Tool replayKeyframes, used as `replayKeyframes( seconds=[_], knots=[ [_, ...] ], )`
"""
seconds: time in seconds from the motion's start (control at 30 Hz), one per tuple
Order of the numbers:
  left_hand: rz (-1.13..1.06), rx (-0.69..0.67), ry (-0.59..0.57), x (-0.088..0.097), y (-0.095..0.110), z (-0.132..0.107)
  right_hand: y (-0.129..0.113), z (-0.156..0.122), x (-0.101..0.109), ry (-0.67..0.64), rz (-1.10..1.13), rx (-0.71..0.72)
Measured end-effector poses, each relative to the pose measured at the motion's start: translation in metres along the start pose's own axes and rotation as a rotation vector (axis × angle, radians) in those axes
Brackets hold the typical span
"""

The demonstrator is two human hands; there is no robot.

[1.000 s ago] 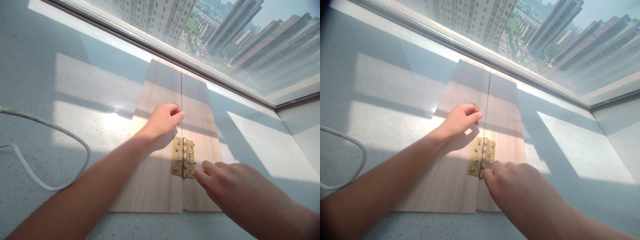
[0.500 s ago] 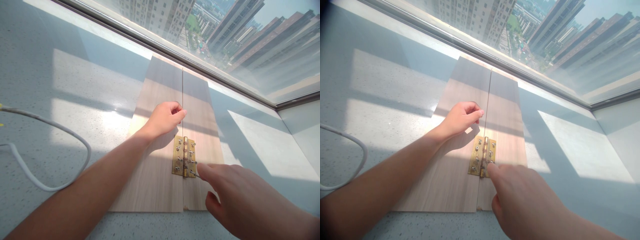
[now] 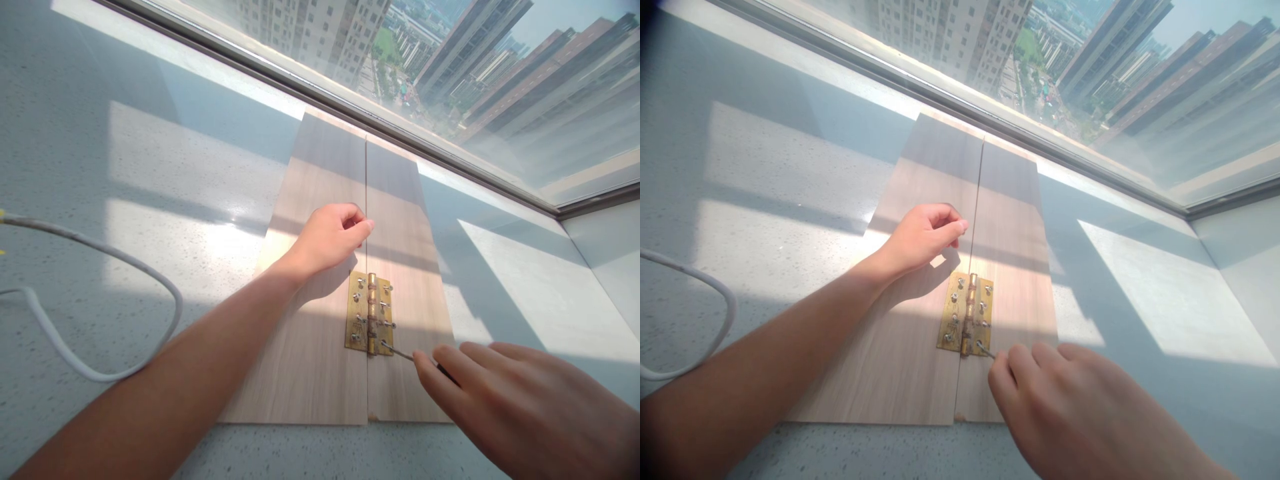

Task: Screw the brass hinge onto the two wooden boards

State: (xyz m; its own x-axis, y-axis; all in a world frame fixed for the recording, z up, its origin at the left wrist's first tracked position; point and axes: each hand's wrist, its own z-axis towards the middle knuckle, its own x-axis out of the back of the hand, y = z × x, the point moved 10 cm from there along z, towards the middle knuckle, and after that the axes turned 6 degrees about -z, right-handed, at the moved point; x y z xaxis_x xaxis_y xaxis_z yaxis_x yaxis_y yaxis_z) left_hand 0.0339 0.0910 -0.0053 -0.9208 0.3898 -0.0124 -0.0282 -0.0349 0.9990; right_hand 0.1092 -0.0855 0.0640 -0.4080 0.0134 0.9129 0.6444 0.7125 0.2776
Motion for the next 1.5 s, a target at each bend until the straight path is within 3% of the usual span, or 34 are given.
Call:
replayKeyframes(
  seconds=[0.07, 0.13, 0.23, 0.4, 0.6, 0.83, 1.03, 1.13, 1.3, 1.4, 1.5],
  knots=[
    [0.002, 0.002, -0.001, 0.000, 0.000, 0.000, -0.012, 0.001, 0.000, -0.010, -0.063, 0.107],
    [-0.004, 0.005, -0.004, -0.001, 0.000, 0.000, -0.017, 0.003, 0.003, 0.017, -0.060, 0.117],
    [-0.012, 0.001, -0.008, -0.001, 0.000, -0.001, -0.012, 0.007, 0.001, 0.024, 0.015, -0.023],
    [-0.024, 0.002, -0.011, -0.001, 0.000, -0.001, -0.002, 0.015, -0.013, -0.092, 0.120, -0.153],
    [-0.020, 0.003, 0.001, 0.000, 0.001, -0.001, 0.020, 0.025, -0.006, -0.085, 0.143, -0.311],
    [-0.029, 0.021, -0.010, -0.001, -0.002, -0.001, 0.002, 0.009, 0.003, 0.091, 0.140, -0.285],
    [-0.002, 0.027, -0.028, -0.004, 0.002, -0.002, 0.013, -0.006, 0.023, 0.344, 0.414, -0.265],
    [0.049, -0.007, -0.172, -0.019, 0.017, -0.008, 0.026, -0.009, 0.023, 0.405, 0.573, -0.340],
    [0.057, -0.219, -0.631, -0.074, 0.060, -0.047, 0.052, -0.019, 0.001, 0.534, 0.949, -0.588],
    [0.003, -0.374, -0.652, -0.092, 0.080, -0.065, 0.061, -0.021, -0.018, 0.565, 1.169, -0.690],
    [0.066, -0.460, -0.628, -0.108, 0.082, -0.074, 0.064, -0.018, -0.026, 0.598, 1.384, -0.687]
  ],
)
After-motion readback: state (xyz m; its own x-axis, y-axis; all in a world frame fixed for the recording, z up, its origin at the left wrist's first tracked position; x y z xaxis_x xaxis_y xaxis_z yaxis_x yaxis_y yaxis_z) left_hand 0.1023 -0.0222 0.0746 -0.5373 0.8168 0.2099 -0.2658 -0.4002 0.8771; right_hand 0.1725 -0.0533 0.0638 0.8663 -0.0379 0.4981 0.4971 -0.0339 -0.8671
